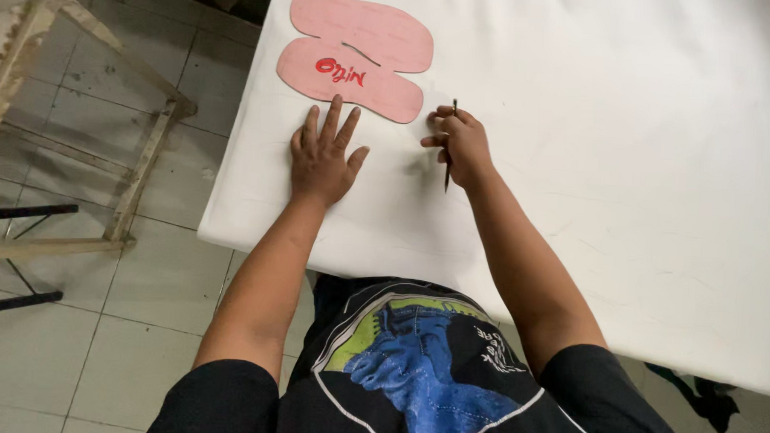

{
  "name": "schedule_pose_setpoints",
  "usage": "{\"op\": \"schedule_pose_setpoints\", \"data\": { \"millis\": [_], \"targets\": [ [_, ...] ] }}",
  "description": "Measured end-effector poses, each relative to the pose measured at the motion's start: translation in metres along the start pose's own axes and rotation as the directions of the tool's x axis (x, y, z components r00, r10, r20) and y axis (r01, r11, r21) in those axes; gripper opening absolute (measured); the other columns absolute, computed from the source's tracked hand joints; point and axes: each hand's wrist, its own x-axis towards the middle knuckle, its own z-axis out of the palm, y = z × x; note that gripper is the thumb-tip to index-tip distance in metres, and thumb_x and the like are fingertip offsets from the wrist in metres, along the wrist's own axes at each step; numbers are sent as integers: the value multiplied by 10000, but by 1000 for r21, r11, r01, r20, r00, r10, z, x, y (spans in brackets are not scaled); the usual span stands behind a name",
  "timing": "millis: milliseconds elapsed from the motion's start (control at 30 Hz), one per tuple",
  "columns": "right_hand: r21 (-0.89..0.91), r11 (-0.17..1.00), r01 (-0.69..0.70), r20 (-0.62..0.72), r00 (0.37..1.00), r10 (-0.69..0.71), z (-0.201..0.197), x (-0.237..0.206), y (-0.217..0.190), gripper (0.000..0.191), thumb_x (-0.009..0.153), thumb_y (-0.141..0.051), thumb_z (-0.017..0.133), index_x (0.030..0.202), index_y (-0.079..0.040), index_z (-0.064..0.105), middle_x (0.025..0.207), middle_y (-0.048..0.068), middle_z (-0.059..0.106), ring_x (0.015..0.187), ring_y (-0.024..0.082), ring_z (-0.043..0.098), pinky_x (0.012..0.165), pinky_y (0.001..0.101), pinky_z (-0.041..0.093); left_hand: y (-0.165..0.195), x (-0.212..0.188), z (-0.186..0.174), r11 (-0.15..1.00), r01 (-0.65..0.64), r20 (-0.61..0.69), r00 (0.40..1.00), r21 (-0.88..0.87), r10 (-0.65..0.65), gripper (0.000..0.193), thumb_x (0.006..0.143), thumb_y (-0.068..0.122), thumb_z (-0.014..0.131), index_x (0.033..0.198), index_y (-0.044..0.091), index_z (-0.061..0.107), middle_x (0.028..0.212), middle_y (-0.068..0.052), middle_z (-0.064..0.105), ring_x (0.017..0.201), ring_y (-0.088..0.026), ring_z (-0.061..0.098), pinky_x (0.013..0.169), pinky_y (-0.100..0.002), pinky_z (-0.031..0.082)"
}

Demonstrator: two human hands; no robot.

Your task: The person uses a pink insole-shaped template to trace outlines onto a large white sheet of material. They repeatedly reposition the template and use a pen to draw the shape and internal lines, creating multiple identical patterns across the surface.

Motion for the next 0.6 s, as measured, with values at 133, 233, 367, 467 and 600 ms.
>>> {"op": "schedule_pose_setpoints", "data": {
  "millis": [133,233,367,467,600],
  "targets": [
    [-348,899,265,58,963,-262,16,18,6,730,864,-288,736,1437,28,411,1354,138,526,937,236,718,714,375,637,13,7,-7,996,26,110,993,82,-35,661,1024,552,514,1601,254,393,1703,-1,239,1506,-370,252,1174,-545,247],
    [-741,554,380,134,892,-432,31,30,2,869,765,-380,906,1381,37,457,1313,216,477,1041,336,633,846,414,544,16,12,-12,995,42,142,988,90,-55,668,1003,552,516,1593,265,395,1692,-7,233,1498,-376,249,1167,-543,239],
    [-783,575,237,82,956,-281,38,47,-2,741,706,-306,908,1248,-1,505,1317,186,484,1032,339,641,851,417,544,12,12,-15,998,31,125,991,47,-37,694,1003,550,523,1603,227,391,1705,-60,217,1509,-379,245,1177,-543,236],
    [-674,699,240,62,961,-270,31,62,0,544,767,-238,865,1096,27,523,1128,199,594,861,294,662,724,392,559,7,12,-12,999,45,123,991,-14,-43,743,988,546,527,1614,178,373,1708,-101,202,1521,-378,234,1178,-543,233],
    [-287,913,291,-71,944,-323,-7,80,-12,214,975,-133,673,1080,11,554,880,79,707,636,135,690,534,267,537,-1,12,-7,998,69,160,985,-12,-66,757,996,540,523,1601,119,352,1711,-111,192,1550,-357,211,1206,-527,220]
  ]
}}
